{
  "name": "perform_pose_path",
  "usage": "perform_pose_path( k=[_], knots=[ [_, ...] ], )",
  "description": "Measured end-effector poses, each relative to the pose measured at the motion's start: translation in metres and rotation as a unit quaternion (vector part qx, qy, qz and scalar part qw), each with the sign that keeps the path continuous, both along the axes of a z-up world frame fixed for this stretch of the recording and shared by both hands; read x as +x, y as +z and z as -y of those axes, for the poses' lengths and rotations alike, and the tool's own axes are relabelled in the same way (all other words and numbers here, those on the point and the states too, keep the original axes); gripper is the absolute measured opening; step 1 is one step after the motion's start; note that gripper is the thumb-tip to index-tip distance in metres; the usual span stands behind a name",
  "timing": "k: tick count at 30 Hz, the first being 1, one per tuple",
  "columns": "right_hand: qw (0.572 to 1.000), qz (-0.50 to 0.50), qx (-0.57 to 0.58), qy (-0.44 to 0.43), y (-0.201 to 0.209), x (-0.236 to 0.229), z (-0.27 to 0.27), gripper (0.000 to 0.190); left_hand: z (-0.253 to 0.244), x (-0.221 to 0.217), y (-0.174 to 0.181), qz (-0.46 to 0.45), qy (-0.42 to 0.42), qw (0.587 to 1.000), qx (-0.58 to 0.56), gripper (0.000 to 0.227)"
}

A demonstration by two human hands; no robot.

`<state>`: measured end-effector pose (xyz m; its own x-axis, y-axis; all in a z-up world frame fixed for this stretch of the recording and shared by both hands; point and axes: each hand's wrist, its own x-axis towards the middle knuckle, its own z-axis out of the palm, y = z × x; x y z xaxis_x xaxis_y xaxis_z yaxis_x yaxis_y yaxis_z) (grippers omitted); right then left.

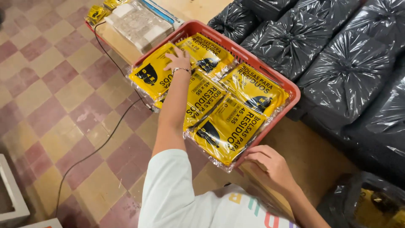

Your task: The person opens a black plastic bag and places multiple packs of yellow garbage bags into it. The person handles the packs one by one from a red basket and places them inside the black bag on a wooden table.

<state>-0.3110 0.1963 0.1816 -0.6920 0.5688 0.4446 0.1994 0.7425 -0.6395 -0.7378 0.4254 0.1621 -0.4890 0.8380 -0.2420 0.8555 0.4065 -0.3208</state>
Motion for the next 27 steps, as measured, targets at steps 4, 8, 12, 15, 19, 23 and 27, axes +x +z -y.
perform_pose_path(
  k=[4,8,12,15,19,23,27],
  knots=[
    [0.999,-0.01,-0.033,-0.032,-0.001,0.005,0.0,0.022,-0.024,-0.005,-0.023,-0.023,0.057,0.998,0.011,0.084],
    [0.996,-0.018,-0.057,-0.07,-0.014,0.019,0.0,0.009,-0.026,-0.008,-0.042,-0.16,-0.024,0.986,0.031,0.056],
    [0.99,-0.039,-0.117,-0.07,-0.017,0.03,0.002,0.016,-0.01,-0.026,-0.035,-0.201,-0.116,0.972,0.042,0.042],
    [0.987,-0.059,-0.141,-0.054,-0.022,0.033,-0.003,0.01,-0.001,-0.051,-0.044,-0.05,-0.092,0.975,0.195,0.02],
    [0.953,-0.107,-0.282,-0.019,-0.04,0.026,-0.011,0.018,0.03,-0.056,-0.017,0.01,-0.106,0.907,0.408,0.022],
    [0.87,-0.208,-0.445,0.049,-0.031,-0.003,-0.015,0.031,0.11,0.001,0.094,0.198,-0.101,0.828,0.515,0.041],
    [0.762,-0.276,-0.576,0.111,-0.065,-0.026,-0.033,0.055,0.157,0.071,0.144,0.283,-0.145,0.749,0.581,0.045]
  ],
)
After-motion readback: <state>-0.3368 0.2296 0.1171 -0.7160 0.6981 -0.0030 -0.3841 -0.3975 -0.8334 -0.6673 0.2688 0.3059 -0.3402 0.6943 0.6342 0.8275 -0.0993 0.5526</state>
